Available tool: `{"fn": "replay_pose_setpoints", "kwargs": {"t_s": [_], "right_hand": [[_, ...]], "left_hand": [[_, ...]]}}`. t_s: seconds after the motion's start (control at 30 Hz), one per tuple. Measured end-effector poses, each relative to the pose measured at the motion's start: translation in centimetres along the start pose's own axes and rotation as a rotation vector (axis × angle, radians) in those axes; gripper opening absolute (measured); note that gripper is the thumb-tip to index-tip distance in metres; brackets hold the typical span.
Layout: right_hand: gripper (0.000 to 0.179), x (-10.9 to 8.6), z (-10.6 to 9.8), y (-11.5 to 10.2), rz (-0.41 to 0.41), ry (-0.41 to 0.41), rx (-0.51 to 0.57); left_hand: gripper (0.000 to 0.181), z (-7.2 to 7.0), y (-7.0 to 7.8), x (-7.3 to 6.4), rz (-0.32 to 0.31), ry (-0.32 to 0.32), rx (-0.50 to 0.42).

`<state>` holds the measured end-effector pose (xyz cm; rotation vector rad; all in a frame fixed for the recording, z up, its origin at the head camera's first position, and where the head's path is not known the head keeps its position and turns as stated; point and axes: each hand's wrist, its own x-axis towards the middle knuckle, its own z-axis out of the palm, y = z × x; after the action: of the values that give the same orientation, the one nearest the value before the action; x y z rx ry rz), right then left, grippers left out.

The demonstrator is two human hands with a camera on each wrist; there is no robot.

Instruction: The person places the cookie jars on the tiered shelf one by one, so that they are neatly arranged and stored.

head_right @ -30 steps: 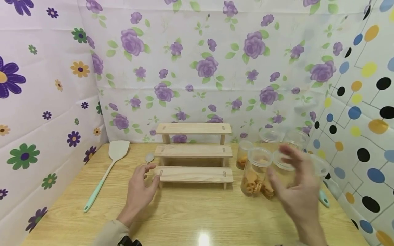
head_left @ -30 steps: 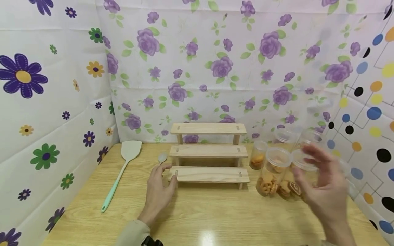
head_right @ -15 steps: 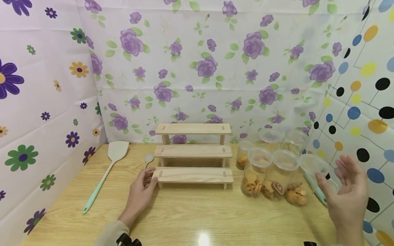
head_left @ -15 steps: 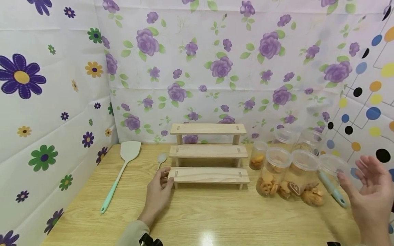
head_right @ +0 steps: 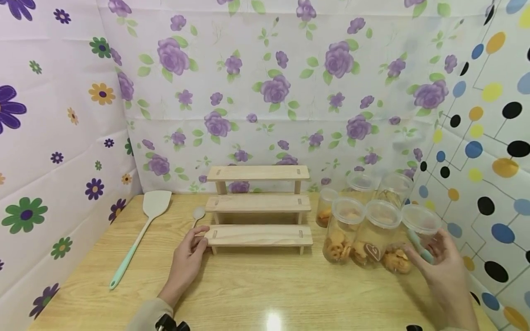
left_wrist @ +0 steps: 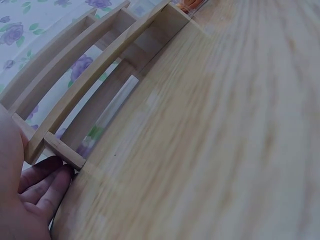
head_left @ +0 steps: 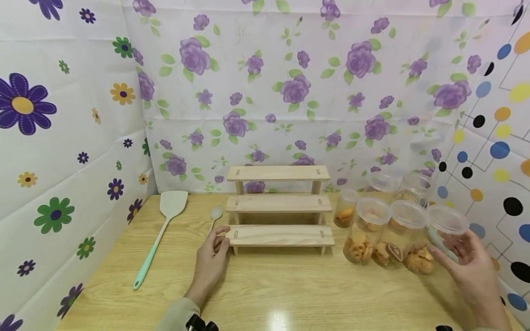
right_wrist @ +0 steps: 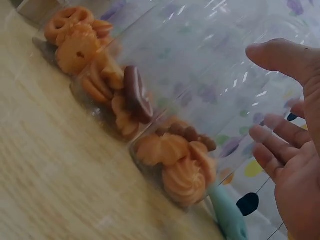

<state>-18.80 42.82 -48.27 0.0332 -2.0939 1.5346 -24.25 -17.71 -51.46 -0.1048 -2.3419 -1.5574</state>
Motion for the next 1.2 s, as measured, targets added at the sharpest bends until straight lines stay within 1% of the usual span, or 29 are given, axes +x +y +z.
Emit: {"fn": "replay_pose_setpoints", "kwargs": {"t_s": [0.07,0.13,0.17,0.23,0.33,0.5,0.6,0.67,0.83,0.9,0.93,1.07,1.13,1.2], "right_hand": [[0.060,0.2,0.0,0.3,0.002,-0.036,-0.077],[0.046,0.4,0.0,0.6,0.011,-0.055,-0.129],[0.042,0.5,0.0,0.7,0.015,-0.058,-0.141],[0.038,0.5,0.1,1.0,0.025,-0.060,-0.155],[0.039,0.4,0.1,1.4,0.045,-0.059,-0.191],[0.040,0.4,-0.1,1.9,0.072,-0.080,-0.203],[0.040,0.5,-0.2,1.8,0.075,-0.073,-0.184],[0.040,0.5,-0.1,1.7,0.072,-0.049,-0.150],[0.052,0.4,0.1,1.0,0.060,0.039,0.070],[0.058,0.5,0.0,0.4,0.054,0.078,0.098],[0.061,0.6,-0.1,0.1,0.053,0.094,0.085],[0.061,1.2,-0.5,-1.5,0.049,0.159,-0.103],[0.060,1.6,-0.8,-2.4,0.051,0.178,-0.164],[0.060,2.1,-1.1,-3.3,0.042,0.191,-0.199]], "left_hand": [[0.031,0.0,0.0,0.1,-0.005,-0.002,-0.005],[0.031,0.0,0.0,0.2,-0.012,-0.006,-0.012],[0.031,-0.1,0.0,0.2,-0.017,-0.009,-0.017],[0.031,-0.1,0.0,0.3,-0.028,-0.016,-0.027],[0.032,-0.3,0.0,0.4,-0.038,-0.030,-0.043],[0.032,-0.5,0.0,0.6,-0.052,-0.056,-0.070],[0.032,-0.5,0.1,0.6,-0.061,-0.058,-0.082],[0.032,-0.5,0.1,0.5,-0.061,-0.055,-0.081],[0.032,-0.4,0.1,0.4,-0.053,-0.052,-0.079],[0.032,-0.4,0.0,0.4,-0.056,-0.054,-0.079],[0.032,-0.4,0.0,0.4,-0.057,-0.056,-0.081],[0.032,-0.5,0.1,0.3,-0.068,-0.061,-0.081],[0.032,-0.5,0.1,0.3,-0.063,-0.061,-0.075],[0.032,-0.5,0.1,0.3,-0.057,-0.057,-0.061]]}}
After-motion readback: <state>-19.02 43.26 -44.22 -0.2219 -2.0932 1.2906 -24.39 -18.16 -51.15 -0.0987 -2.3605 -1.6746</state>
